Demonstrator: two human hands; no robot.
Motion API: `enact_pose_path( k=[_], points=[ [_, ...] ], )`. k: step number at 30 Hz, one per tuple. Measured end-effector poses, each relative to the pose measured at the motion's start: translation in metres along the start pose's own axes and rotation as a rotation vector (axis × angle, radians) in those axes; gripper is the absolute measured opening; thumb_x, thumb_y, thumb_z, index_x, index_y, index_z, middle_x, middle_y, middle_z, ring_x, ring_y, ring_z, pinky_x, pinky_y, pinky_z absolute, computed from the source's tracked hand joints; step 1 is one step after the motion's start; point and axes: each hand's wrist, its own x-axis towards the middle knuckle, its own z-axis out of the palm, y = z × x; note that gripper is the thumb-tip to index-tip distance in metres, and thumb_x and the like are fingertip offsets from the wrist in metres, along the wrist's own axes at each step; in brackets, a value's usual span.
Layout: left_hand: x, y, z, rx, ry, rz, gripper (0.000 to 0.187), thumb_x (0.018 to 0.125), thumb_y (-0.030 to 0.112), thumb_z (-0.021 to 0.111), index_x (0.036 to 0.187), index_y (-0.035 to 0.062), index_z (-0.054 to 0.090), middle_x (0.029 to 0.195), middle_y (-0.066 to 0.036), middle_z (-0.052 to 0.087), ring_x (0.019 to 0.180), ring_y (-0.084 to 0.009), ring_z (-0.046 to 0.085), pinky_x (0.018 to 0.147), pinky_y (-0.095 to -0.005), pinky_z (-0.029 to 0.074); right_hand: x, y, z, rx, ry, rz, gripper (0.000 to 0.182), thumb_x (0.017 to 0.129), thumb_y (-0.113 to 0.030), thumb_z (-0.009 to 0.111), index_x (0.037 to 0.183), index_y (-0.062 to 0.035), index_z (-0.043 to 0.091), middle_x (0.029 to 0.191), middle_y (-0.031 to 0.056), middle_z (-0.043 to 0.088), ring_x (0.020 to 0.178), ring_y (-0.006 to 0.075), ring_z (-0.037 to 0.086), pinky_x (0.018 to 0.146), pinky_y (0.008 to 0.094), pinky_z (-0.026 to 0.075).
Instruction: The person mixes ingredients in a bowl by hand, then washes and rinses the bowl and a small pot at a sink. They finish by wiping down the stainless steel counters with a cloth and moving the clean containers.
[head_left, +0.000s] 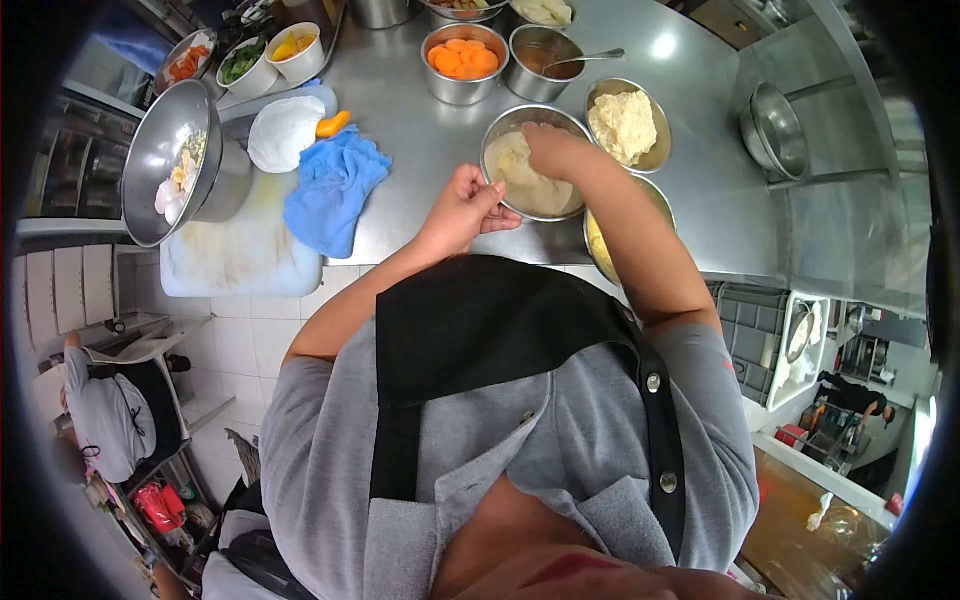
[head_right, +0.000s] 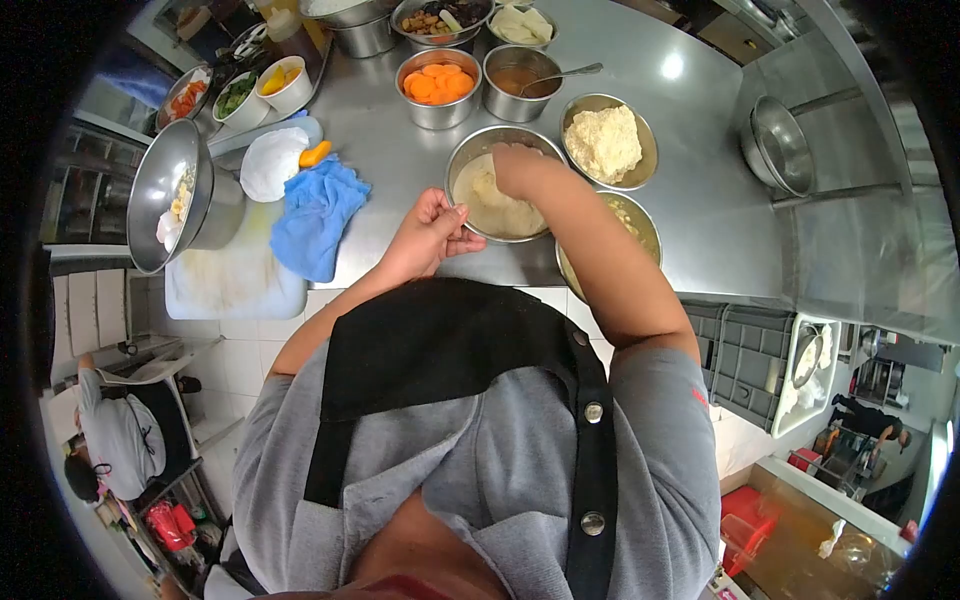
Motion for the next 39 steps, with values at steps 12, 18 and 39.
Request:
enact_pose_path(
  k=[12, 18, 39],
  points=[
    [0.002, 0.000, -0.002, -0.002, -0.024, -0.003, 0.018, 0.090, 0.014, 0.050, 0.088, 0.0085, 0.032, 0.087, -0.011, 0.051, 0.073, -0.0223, 0.061, 0.069, -0.0368, 0.055, -0.015, -0.011, 0.015, 0.117, 0.149, 0.058, 0.062, 0.069, -0.010, 0.066, 0.123, 0.0014, 0.039, 0.119, 0.0252, 0.047, 0.103, 0.0350, 0.053, 0.087, 0.0392, 0.044],
    [0.000, 0.001, -0.003, 0.013, -0.032, -0.021, 0.018, 0.090, 0.013, 0.050, 0.088, 0.0080, 0.033, 0.089, -0.010, 0.051, 0.075, -0.0222, 0.060, 0.071, -0.0371, 0.055, -0.035, -0.017, -0.006, 0.058, 0.028, -0.109, 0.045, 0.074, -0.004, 0.054, 0.118, -0.0009, 0.047, 0.116, 0.0204, 0.052, 0.107, 0.0332, 0.052, 0.087, 0.0402, 0.044],
    [-0.001, 0.001, -0.003, -0.009, -0.015, 0.003, 0.019, 0.089, 0.009, 0.049, 0.086, 0.0069, 0.031, 0.086, -0.012, 0.049, 0.074, -0.0226, 0.060, 0.067, -0.0350, 0.056, -0.003, -0.003, 0.009, 0.041, 0.117, 0.000, 0.044, 0.076, -0.010, 0.054, 0.117, 0.0012, 0.044, 0.109, 0.0244, 0.055, 0.101, 0.0338, 0.055, 0.086, 0.0409, 0.043]
  ],
)
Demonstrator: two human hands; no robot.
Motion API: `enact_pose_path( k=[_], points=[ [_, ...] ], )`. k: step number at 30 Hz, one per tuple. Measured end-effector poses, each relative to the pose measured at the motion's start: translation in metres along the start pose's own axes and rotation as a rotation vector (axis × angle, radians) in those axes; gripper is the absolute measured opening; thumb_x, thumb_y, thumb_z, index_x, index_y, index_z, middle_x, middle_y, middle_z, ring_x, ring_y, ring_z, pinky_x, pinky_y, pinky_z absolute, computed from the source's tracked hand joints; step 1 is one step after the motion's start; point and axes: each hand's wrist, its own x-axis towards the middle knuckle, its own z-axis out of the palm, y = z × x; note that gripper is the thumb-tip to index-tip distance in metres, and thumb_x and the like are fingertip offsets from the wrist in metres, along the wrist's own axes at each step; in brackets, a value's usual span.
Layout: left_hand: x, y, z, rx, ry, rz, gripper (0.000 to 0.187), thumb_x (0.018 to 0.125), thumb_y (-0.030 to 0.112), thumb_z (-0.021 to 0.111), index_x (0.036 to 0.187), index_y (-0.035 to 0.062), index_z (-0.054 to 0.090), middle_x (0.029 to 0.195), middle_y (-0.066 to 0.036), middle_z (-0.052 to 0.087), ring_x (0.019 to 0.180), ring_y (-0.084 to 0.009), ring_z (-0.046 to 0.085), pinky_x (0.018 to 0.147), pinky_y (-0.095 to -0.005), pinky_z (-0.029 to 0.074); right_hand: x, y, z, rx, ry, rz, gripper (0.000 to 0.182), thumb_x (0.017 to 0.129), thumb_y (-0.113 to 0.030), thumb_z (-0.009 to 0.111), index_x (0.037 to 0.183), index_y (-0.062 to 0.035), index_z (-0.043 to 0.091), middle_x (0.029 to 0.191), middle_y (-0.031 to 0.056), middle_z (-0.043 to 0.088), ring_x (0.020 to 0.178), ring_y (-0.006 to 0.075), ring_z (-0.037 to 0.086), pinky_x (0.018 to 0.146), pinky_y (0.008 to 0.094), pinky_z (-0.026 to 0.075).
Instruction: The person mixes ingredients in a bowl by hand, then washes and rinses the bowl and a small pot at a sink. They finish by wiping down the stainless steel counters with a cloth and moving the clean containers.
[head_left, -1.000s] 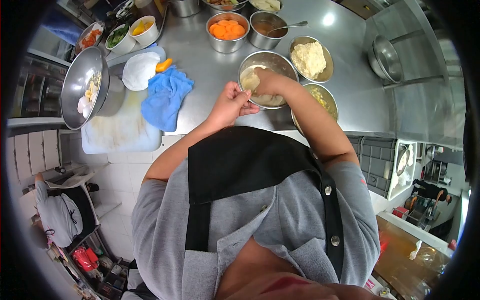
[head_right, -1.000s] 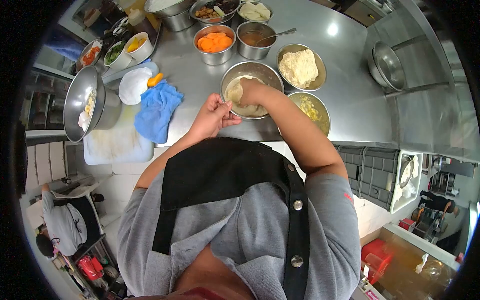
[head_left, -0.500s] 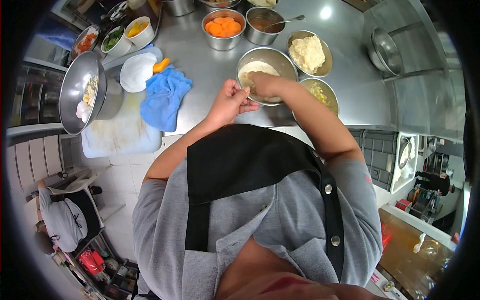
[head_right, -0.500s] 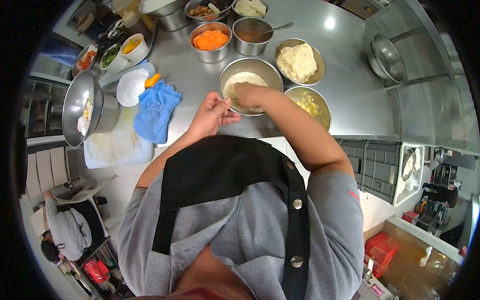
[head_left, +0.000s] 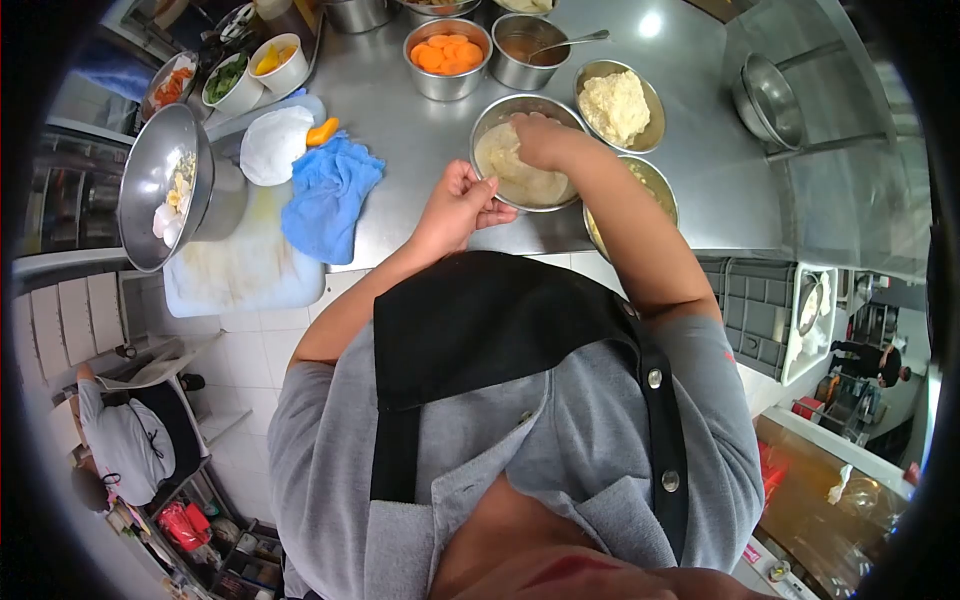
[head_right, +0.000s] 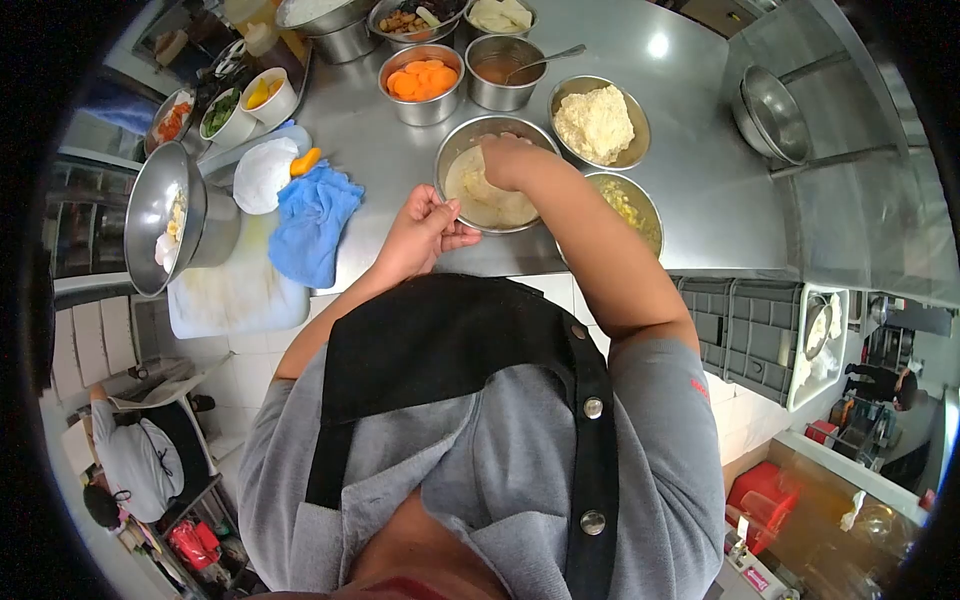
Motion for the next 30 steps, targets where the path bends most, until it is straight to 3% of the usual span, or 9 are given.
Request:
enact_pose_path(
  k=[5, 8, 11, 14, 17, 20, 24, 25, 30],
  points=[
    [-0.005, -0.002, 0.000, -0.004, 0.015, 0.020, 0.019, 0.089, 0.009, 0.049, 0.085, 0.0070, 0.031, 0.084, -0.010, 0.049, 0.074, -0.0226, 0.061, 0.067, -0.0354, 0.056, -0.014, -0.022, 0.003, 0.160, -0.292, 0.105, 0.048, 0.075, -0.017, 0.060, 0.115, 0.0041, 0.044, 0.115, 0.0256, 0.051, 0.108, 0.0328, 0.051, 0.088, 0.0382, 0.042],
    [-0.010, -0.002, -0.001, -0.018, 0.009, 0.004, 0.018, 0.089, 0.009, 0.050, 0.086, 0.0071, 0.032, 0.083, -0.009, 0.049, 0.074, -0.0226, 0.061, 0.067, -0.0357, 0.056, -0.014, -0.015, 0.004, 0.184, -0.196, -0.063, 0.049, 0.069, -0.013, 0.063, 0.114, 0.0021, 0.049, 0.114, 0.0239, 0.053, 0.104, 0.0316, 0.054, 0.084, 0.0357, 0.046],
    [-0.012, 0.000, -0.004, -0.016, 0.010, 0.002, 0.018, 0.089, 0.009, 0.050, 0.086, 0.0071, 0.033, 0.082, -0.009, 0.049, 0.074, -0.0224, 0.061, 0.068, -0.0358, 0.056, -0.012, -0.008, 0.012, 0.069, 0.088, -0.111, 0.047, 0.071, -0.007, 0.059, 0.116, 0.0007, 0.048, 0.115, 0.0230, 0.052, 0.105, 0.0317, 0.053, 0.085, 0.0371, 0.045],
    [-0.016, -0.001, -0.005, -0.006, 0.017, -0.001, 0.017, 0.089, 0.009, 0.050, 0.086, 0.0069, 0.033, 0.083, -0.010, 0.050, 0.074, -0.0225, 0.061, 0.068, -0.0357, 0.056, -0.023, -0.024, 0.012, -0.013, 0.129, -0.081, 0.043, 0.074, -0.002, 0.053, 0.117, -0.0036, 0.050, 0.115, 0.0205, 0.051, 0.105, 0.0322, 0.052, 0.086, 0.0378, 0.044],
    [-0.017, 0.000, -0.007, 0.002, 0.020, 0.006, 0.017, 0.089, 0.009, 0.050, 0.085, 0.0067, 0.033, 0.083, -0.010, 0.050, 0.074, -0.0226, 0.061, 0.068, -0.0356, 0.056, -0.031, -0.032, 0.006, -0.002, -0.119, -0.152, 0.039, 0.077, -0.001, 0.049, 0.116, -0.0067, 0.052, 0.114, 0.0180, 0.053, 0.104, 0.0318, 0.053, 0.085, 0.0386, 0.045],
    [-0.020, 0.000, -0.009, 0.010, 0.035, 0.004, 0.017, 0.089, 0.009, 0.050, 0.085, 0.0068, 0.033, 0.082, -0.009, 0.050, 0.074, -0.0227, 0.061, 0.067, -0.0352, 0.056, -0.029, -0.024, -0.016, 0.121, -0.045, -0.190, 0.046, 0.075, 0.000, 0.048, 0.120, -0.0121, 0.050, 0.110, 0.0172, 0.053, 0.104, 0.0326, 0.052, 0.090, 0.0376, 0.041],
    [-0.020, -0.002, -0.009, 0.008, 0.038, 0.003, 0.016, 0.089, 0.009, 0.050, 0.086, 0.0073, 0.034, 0.079, -0.007, 0.048, 0.074, -0.0227, 0.061, 0.067, -0.0349, 0.056, -0.010, -0.026, 0.021, 0.275, -0.126, -0.096, 0.041, 0.078, -0.005, 0.047, 0.119, -0.0077, 0.050, 0.114, 0.0198, 0.053, 0.107, 0.0316, 0.052, 0.090, 0.0387, 0.040],
    [-0.020, -0.003, -0.009, -0.003, 0.034, 0.006, 0.016, 0.089, 0.008, 0.050, 0.086, 0.0075, 0.034, 0.079, -0.007, 0.048, 0.074, -0.0227, 0.061, 0.067, -0.0349, 0.056, -0.023, -0.034, 0.032, 0.073, -0.104, -0.184, 0.037, 0.080, -0.008, 0.048, 0.116, -0.0040, 0.051, 0.112, 0.0191, 0.056, 0.101, 0.0295, 0.056, 0.086, 0.0388, 0.043],
    [-0.026, 0.000, -0.011, -0.012, 0.048, -0.002, 0.015, 0.089, 0.007, 0.050, 0.086, 0.0076, 0.035, 0.077, -0.006, 0.048, 0.074, -0.0227, 0.061, 0.068, -0.0357, 0.056, -0.025, -0.040, -0.014, 0.253, -0.315, -0.139, 0.040, 0.077, -0.010, 0.049, 0.116, 0.0003, 0.050, 0.112, 0.0205, 0.056, 0.105, 0.0293, 0.055, 0.087, 0.0379, 0.042]
  ],
)
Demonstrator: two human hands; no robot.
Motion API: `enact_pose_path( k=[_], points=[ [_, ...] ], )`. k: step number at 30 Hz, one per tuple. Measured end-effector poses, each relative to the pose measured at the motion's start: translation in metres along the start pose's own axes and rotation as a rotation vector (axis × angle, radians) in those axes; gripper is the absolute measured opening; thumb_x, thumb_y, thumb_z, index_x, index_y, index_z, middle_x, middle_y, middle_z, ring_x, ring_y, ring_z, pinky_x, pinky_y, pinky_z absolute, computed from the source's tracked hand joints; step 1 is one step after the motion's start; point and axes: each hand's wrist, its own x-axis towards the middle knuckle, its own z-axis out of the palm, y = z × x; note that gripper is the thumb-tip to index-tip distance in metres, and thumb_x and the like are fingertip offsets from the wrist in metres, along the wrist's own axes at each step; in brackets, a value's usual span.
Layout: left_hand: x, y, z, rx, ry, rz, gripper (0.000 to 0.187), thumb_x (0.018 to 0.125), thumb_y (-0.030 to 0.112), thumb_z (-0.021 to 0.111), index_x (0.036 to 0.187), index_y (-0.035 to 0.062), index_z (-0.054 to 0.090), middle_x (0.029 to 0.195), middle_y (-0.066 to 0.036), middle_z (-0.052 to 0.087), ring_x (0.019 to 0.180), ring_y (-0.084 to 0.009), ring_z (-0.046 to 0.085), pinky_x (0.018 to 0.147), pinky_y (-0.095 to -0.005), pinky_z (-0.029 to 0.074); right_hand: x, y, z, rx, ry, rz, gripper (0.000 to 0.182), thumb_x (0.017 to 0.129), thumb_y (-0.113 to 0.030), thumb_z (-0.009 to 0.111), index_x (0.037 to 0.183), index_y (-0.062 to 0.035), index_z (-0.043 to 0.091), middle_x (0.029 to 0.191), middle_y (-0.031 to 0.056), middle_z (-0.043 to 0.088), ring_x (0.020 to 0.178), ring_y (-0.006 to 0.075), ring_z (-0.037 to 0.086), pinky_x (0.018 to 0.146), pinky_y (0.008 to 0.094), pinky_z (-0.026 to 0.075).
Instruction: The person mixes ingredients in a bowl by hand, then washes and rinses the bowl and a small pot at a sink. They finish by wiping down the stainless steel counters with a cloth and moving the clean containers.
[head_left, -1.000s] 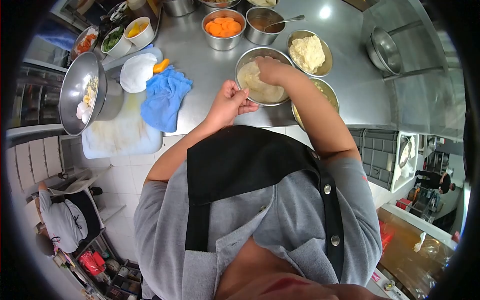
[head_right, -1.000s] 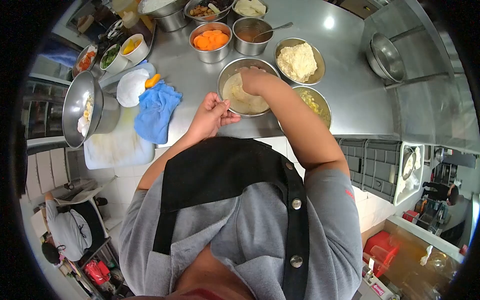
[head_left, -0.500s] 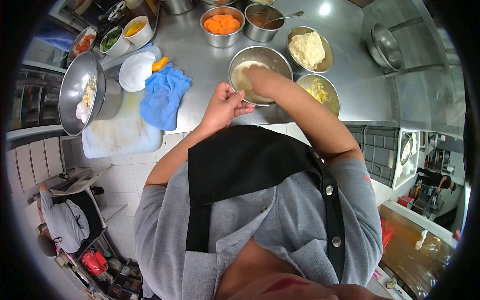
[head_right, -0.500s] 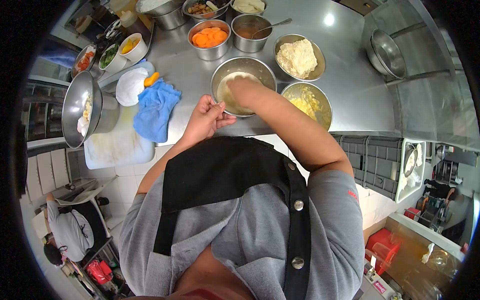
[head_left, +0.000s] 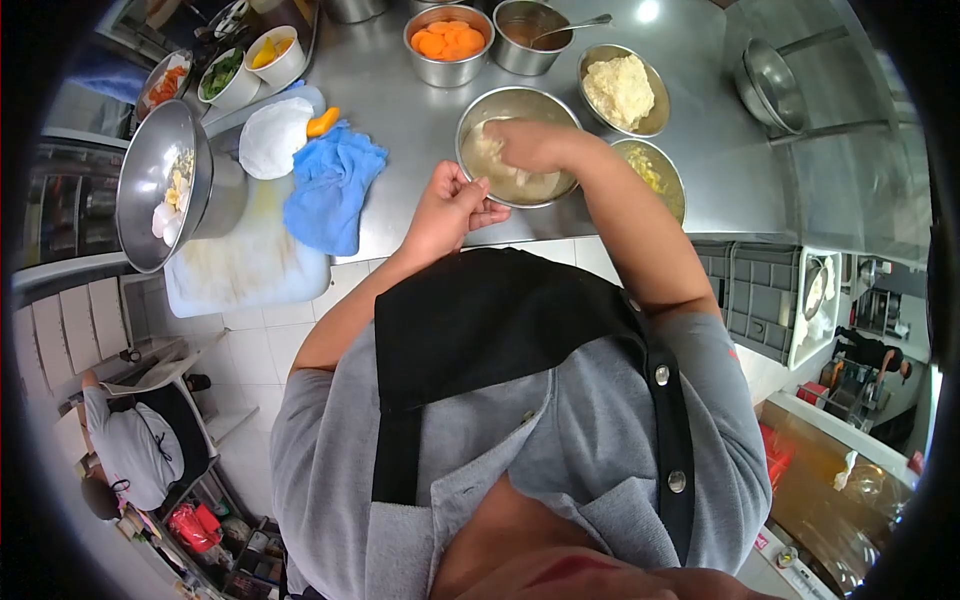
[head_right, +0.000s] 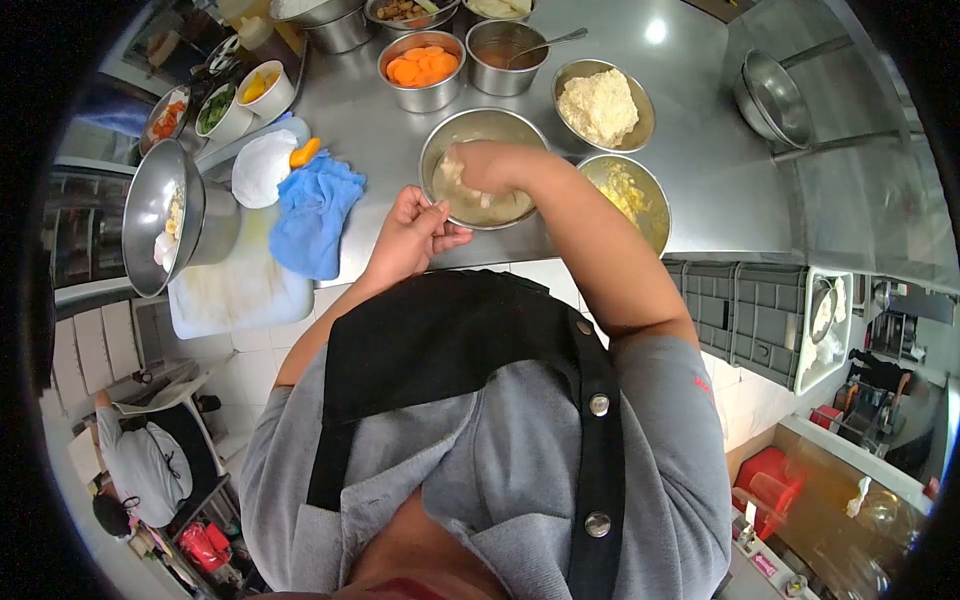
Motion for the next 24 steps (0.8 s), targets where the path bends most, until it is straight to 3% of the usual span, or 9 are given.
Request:
enact_pose_path(
  k=[2, 3, 6, 7, 10, 11, 14, 18, 24],
  points=[
    [0.000, 0.001, -0.001, -0.010, -0.008, 0.005, 0.015, 0.089, 0.007, 0.049, 0.086, 0.0076, 0.035, 0.078, -0.006, 0.048, 0.074, -0.0228, 0.061, 0.068, -0.0358, 0.056, -0.008, -0.002, 0.000, 0.074, 0.058, 0.057, 0.040, 0.077, -0.009, 0.049, 0.115, 0.0005, 0.051, 0.113, 0.0206, 0.056, 0.104, 0.0293, 0.055, 0.086, 0.0375, 0.043],
    [0.000, 0.000, -0.002, -0.011, -0.015, 0.009, 0.015, 0.089, 0.007, 0.049, 0.086, 0.0076, 0.035, 0.078, -0.006, 0.048, 0.074, -0.0228, 0.061, 0.068, -0.0359, 0.056, 0.030, 0.034, 0.036, -0.157, 0.021, -0.029, 0.038, 0.076, -0.007, 0.048, 0.114, 0.0002, 0.052, 0.113, 0.0206, 0.055, 0.102, 0.0304, 0.056, 0.083, 0.0372, 0.045],
    [0.003, 0.001, -0.003, -0.015, -0.035, 0.020, 0.014, 0.089, 0.007, 0.049, 0.086, 0.0074, 0.035, 0.077, -0.006, 0.048, 0.074, -0.0230, 0.061, 0.069, -0.0359, 0.056, 0.017, 0.020, 0.019, -0.225, -0.073, -0.023, 0.040, 0.079, -0.010, 0.044, 0.118, -0.0022, 0.048, 0.116, 0.0226, 0.052, 0.109, 0.0316, 0.051, 0.090, 0.0385, 0.039],
    [0.000, 0.000, -0.005, -0.017, -0.037, 0.013, 0.014, 0.089, 0.007, 0.049, 0.086, 0.0074, 0.035, 0.077, -0.007, 0.048, 0.074, -0.0232, 0.061, 0.069, -0.0359, 0.056, 0.009, 0.014, 0.009, -0.067, -0.066, 0.036, 0.041, 0.079, -0.010, 0.045, 0.118, 0.0000, 0.047, 0.117, 0.0222, 0.052, 0.110, 0.0323, 0.050, 0.092, 0.0390, 0.038],
    [-0.001, 0.002, -0.006, -0.002, -0.043, 0.003, 0.014, 0.089, 0.007, 0.048, 0.086, 0.0070, 0.034, 0.078, -0.007, 0.049, 0.074, -0.0235, 0.061, 0.069, -0.0362, 0.056, 0.006, 0.016, -0.002, -0.058, 0.117, 0.136, 0.045, 0.077, -0.007, 0.046, 0.121, 0.0011, 0.044, 0.116, 0.0232, 0.052, 0.109, 0.0333, 0.051, 0.091, 0.0388, 0.040],
    [-0.002, 0.002, -0.006, -0.003, -0.046, 0.003, 0.014, 0.089, 0.007, 0.048, 0.086, 0.0069, 0.034, 0.078, -0.007, 0.049, 0.074, -0.0237, 0.061, 0.069, -0.0363, 0.056, 0.015, 0.021, 0.013, -0.204, 0.200, 0.217, 0.047, 0.075, -0.008, 0.050, 0.121, 0.0030, 0.042, 0.113, 0.0246, 0.053, 0.106, 0.0345, 0.053, 0.088, 0.0384, 0.042],
    [0.001, 0.003, -0.006, -0.006, -0.052, 0.008, 0.014, 0.089, 0.007, 0.048, 0.086, 0.0067, 0.034, 0.077, -0.008, 0.049, 0.074, -0.0240, 0.061, 0.069, -0.0363, 0.056, 0.027, 0.019, 0.033, -0.158, 0.122, 0.241, 0.043, 0.074, -0.013, 0.058, 0.111, 0.0055, 0.051, 0.110, 0.0250, 0.055, 0.102, 0.0324, 0.056, 0.082, 0.0393, 0.047],
    [-0.002, 0.004, -0.007, -0.001, -0.048, -0.015, 0.014, 0.089, 0.007, 0.048, 0.086, 0.0067, 0.035, 0.075, -0.007, 0.048, 0.074, -0.0239, 0.061, 0.069, -0.0363, 0.056, 0.016, 0.010, 0.022, -0.038, 0.049, 0.197, 0.052, 0.071, -0.018, 0.061, 0.114, 0.0066, 0.047, 0.107, 0.0244, 0.057, 0.095, 0.0320, 0.059, 0.081, 0.0372, 0.047],
    [-0.002, 0.007, -0.008, 0.000, -0.071, -0.025, 0.013, 0.089, 0.008, 0.048, 0.087, 0.0070, 0.035, 0.074, -0.005, 0.048, 0.075, -0.0230, 0.061, 0.072, -0.0365, 0.055, 0.022, 0.023, 0.031, -0.112, 0.434, 0.184, 0.045, 0.073, -0.008, 0.057, 0.116, 0.0011, 0.045, 0.104, 0.0240, 0.056, 0.101, 0.0350, 0.054, 0.084, 0.0389, 0.044]
  ],
)
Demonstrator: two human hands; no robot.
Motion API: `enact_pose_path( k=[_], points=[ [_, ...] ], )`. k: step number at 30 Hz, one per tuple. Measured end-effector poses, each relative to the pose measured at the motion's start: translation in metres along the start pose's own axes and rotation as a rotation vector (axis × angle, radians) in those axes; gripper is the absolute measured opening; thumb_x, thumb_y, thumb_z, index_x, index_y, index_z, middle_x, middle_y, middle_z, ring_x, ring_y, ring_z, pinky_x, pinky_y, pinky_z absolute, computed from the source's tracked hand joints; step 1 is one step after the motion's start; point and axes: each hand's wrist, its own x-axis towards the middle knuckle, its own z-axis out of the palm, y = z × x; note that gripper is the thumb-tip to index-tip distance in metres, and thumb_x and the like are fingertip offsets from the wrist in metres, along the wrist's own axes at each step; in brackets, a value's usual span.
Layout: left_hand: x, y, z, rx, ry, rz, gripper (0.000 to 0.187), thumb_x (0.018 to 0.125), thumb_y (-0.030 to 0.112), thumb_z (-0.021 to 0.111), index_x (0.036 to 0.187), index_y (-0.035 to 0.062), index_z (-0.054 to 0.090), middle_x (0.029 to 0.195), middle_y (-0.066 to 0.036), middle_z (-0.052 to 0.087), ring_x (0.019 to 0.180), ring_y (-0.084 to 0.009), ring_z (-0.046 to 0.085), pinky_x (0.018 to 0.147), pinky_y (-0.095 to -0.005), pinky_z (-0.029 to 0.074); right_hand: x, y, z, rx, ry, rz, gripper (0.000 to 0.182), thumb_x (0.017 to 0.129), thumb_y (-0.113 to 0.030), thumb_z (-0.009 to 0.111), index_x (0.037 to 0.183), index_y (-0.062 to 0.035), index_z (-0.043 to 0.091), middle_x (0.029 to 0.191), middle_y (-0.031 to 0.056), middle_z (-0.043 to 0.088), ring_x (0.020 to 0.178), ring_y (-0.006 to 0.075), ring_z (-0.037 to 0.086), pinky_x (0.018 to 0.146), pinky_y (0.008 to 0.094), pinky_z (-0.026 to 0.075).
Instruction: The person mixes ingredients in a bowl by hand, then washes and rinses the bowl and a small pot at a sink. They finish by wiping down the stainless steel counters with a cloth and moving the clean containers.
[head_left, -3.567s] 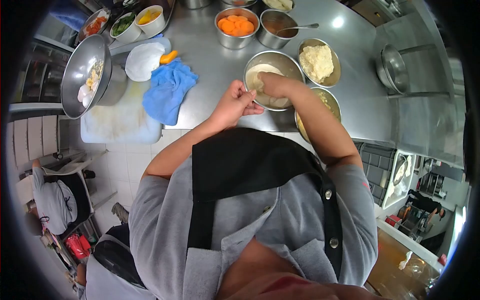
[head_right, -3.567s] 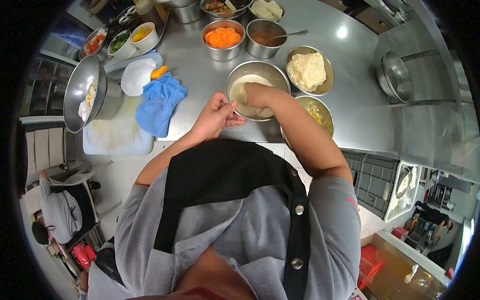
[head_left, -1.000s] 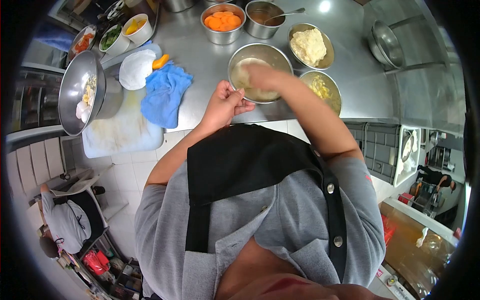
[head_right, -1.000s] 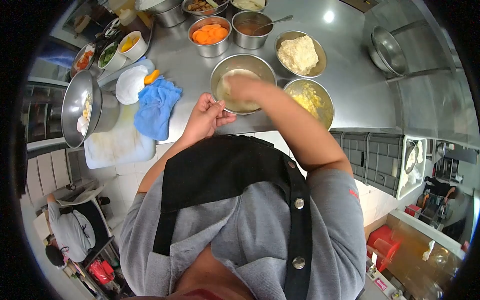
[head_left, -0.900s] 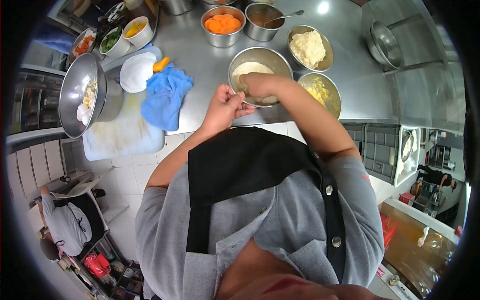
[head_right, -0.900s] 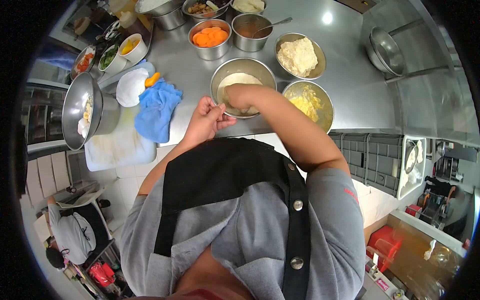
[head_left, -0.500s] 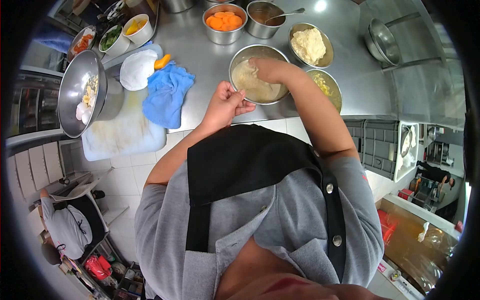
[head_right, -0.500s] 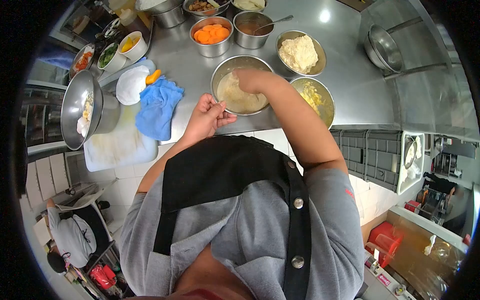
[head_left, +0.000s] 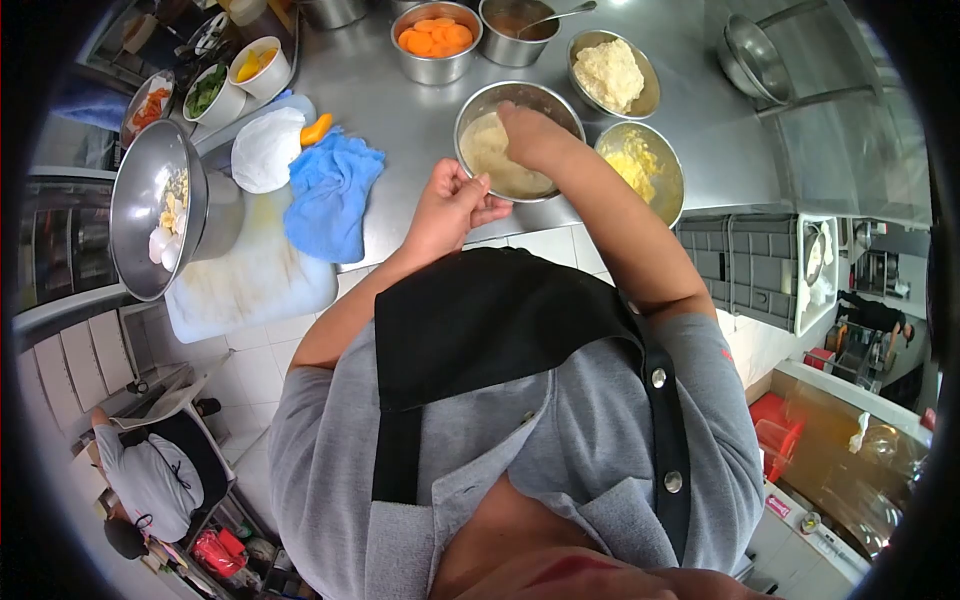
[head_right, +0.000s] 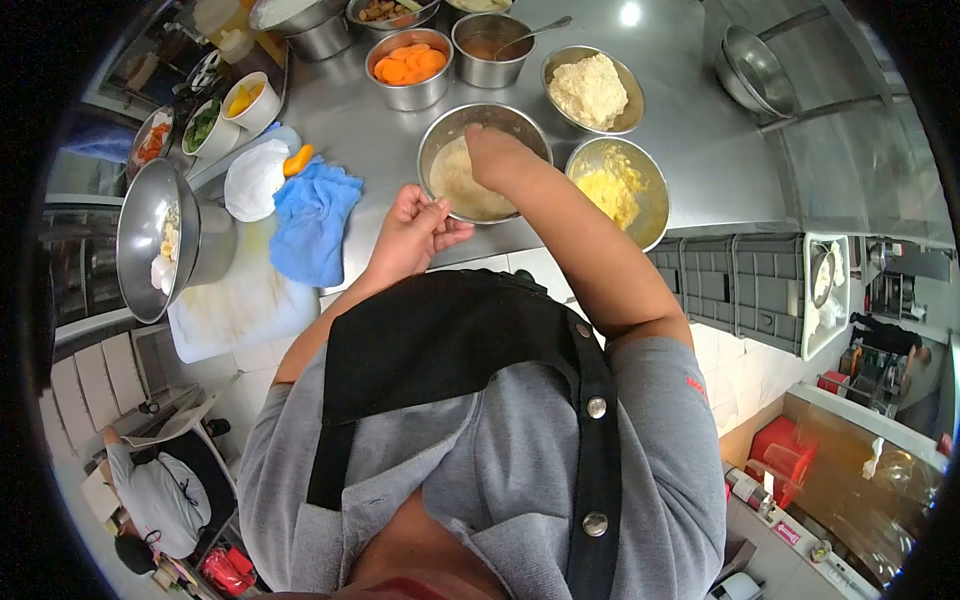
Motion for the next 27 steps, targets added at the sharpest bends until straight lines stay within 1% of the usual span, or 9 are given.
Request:
enact_pose_path(
  k=[3, 6, 12, 15, 18, 19, 22, 26, 27],
  points=[
    [0.000, 0.000, -0.001, 0.011, -0.002, -0.003, 0.013, 0.090, 0.009, 0.048, 0.087, 0.0070, 0.036, 0.073, -0.005, 0.047, 0.075, -0.0226, 0.061, 0.072, -0.0364, 0.055, -0.013, -0.012, 0.007, -0.158, -0.052, -0.053, 0.044, 0.074, -0.002, 0.053, 0.117, -0.0011, 0.046, 0.106, 0.0225, 0.056, 0.101, 0.0349, 0.054, 0.086, 0.0393, 0.043],
    [-0.001, 0.001, -0.002, 0.020, -0.010, -0.014, 0.013, 0.090, 0.009, 0.049, 0.087, 0.0071, 0.036, 0.074, -0.005, 0.048, 0.076, -0.0223, 0.061, 0.073, -0.0361, 0.055, -0.035, -0.026, -0.023, -0.095, -0.127, -0.125, 0.043, 0.074, -0.003, 0.052, 0.117, -0.0016, 0.047, 0.110, 0.0215, 0.054, 0.103, 0.0344, 0.053, 0.088, 0.0394, 0.042],
    [-0.001, 0.001, -0.004, 0.033, -0.024, -0.011, 0.014, 0.090, 0.009, 0.049, 0.087, 0.0072, 0.035, 0.078, -0.008, 0.051, 0.075, -0.0216, 0.060, 0.073, -0.0357, 0.055, -0.021, -0.015, -0.022, 0.109, -0.017, -0.055, 0.041, 0.077, -0.005, 0.049, 0.117, -0.0011, 0.047, 0.112, 0.0212, 0.054, 0.106, 0.0322, 0.052, 0.089, 0.0381, 0.042],
    [-0.004, 0.002, 0.000, 0.030, 0.006, -0.019, 0.014, 0.089, 0.009, 0.049, 0.087, 0.0071, 0.035, 0.077, -0.007, 0.050, 0.074, -0.0213, 0.060, 0.072, -0.0357, 0.055, -0.010, -0.006, 0.004, -0.074, -0.258, -0.077, 0.039, 0.078, -0.007, 0.047, 0.116, -0.0010, 0.048, 0.113, 0.0214, 0.054, 0.106, 0.0299, 0.053, 0.088, 0.0371, 0.042],
    [-0.002, -0.001, -0.003, 0.037, 0.009, -0.015, 0.014, 0.089, 0.009, 0.049, 0.087, 0.0070, 0.035, 0.074, -0.006, 0.049, 0.074, -0.0210, 0.061, 0.072, -0.0356, 0.055, -0.017, -0.022, -0.042, 0.129, -0.376, -0.013, 0.039, 0.079, -0.010, 0.047, 0.117, -0.0019, 0.047, 0.115, 0.0216, 0.053, 0.107, 0.0300, 0.052, 0.090, 0.0382, 0.040],
    [-0.001, -0.002, -0.004, 0.041, 0.003, -0.005, 0.014, 0.089, 0.009, 0.049, 0.087, 0.0070, 0.035, 0.073, -0.006, 0.049, 0.074, -0.0210, 0.061, 0.072, -0.0356, 0.055, -0.018, -0.022, -0.051, 0.221, -0.386, -0.022, 0.039, 0.079, -0.012, 0.047, 0.118, -0.0030, 0.047, 0.115, 0.0217, 0.053, 0.105, 0.0326, 0.053, 0.087, 0.0403, 0.041],
    [-0.002, -0.002, -0.002, 0.036, 0.001, 0.011, 0.014, 0.089, 0.009, 0.049, 0.086, 0.0068, 0.036, 0.070, -0.005, 0.047, 0.074, -0.0206, 0.061, 0.071, -0.0353, 0.056, -0.003, -0.010, -0.001, -0.057, -0.367, -0.187, 0.040, 0.079, -0.012, 0.047, 0.118, -0.0031, 0.047, 0.112, 0.0218, 0.055, 0.101, 0.0338, 0.055, 0.084, 0.0412, 0.043],
    [-0.007, 0.002, 0.004, 0.057, 0.033, 0.012, 0.014, 0.089, 0.009, 0.050, 0.086, 0.0071, 0.036, 0.069, -0.004, 0.047, 0.071, -0.0198, 0.061, 0.071, -0.0354, 0.055, 0.011, -0.013, -0.020, -0.054, -0.566, -0.130, 0.041, 0.078, -0.009, 0.048, 0.118, -0.0022, 0.047, 0.113, 0.0221, 0.054, 0.103, 0.0342, 0.054, 0.086, 0.0409, 0.043],
    [-0.007, 0.002, 0.005, 0.064, 0.039, 0.015, 0.014, 0.089, 0.009, 0.050, 0.086, 0.0072, 0.036, 0.069, -0.004, 0.047, 0.070, -0.0196, 0.060, 0.071, -0.0355, 0.055, 0.014, -0.009, -0.023, -0.022, -0.455, -0.157, 0.042, 0.077, -0.010, 0.049, 0.118, -0.0020, 0.047, 0.113, 0.0219, 0.054, 0.102, 0.0339, 0.055, 0.085, 0.0404, 0.043]
  ],
)
